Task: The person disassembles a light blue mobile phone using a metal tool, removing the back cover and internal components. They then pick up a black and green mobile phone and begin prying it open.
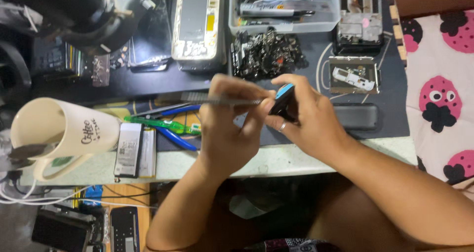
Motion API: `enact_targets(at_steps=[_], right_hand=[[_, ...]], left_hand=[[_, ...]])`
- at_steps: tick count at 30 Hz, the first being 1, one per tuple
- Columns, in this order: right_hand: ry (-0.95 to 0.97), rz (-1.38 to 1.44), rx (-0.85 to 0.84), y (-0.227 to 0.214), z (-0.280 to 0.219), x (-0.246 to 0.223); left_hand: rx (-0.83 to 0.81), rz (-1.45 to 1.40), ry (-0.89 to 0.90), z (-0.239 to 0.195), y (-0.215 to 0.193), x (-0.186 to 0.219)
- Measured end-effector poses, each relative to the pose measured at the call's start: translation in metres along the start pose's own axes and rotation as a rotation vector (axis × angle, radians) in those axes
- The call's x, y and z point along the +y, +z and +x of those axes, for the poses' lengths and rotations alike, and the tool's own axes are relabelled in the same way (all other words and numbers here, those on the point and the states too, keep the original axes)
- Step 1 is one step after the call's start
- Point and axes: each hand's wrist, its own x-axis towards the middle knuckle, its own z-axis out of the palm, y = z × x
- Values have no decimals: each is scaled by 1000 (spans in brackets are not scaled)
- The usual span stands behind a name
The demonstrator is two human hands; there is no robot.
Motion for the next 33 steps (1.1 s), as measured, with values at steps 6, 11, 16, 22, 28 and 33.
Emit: enact_targets(at_steps=[6,11,16,22,28,33], right_hand=[[-73,-48,44,-15,-2,-7],[-264,59,135,-21,-8,1],[-317,136,161,-25,-12,16],[-367,145,209,-17,-11,26],[-390,89,193,-16,-13,24],[-428,51,206,-18,-13,15]], left_hand=[[25,-147,154,-11,9,-14],[37,-85,107,-17,7,-10],[20,-73,53,-17,9,-4],[-41,-21,69,-12,3,-1],[-84,46,72,-16,-6,5],[-88,110,73,-15,-3,22]])
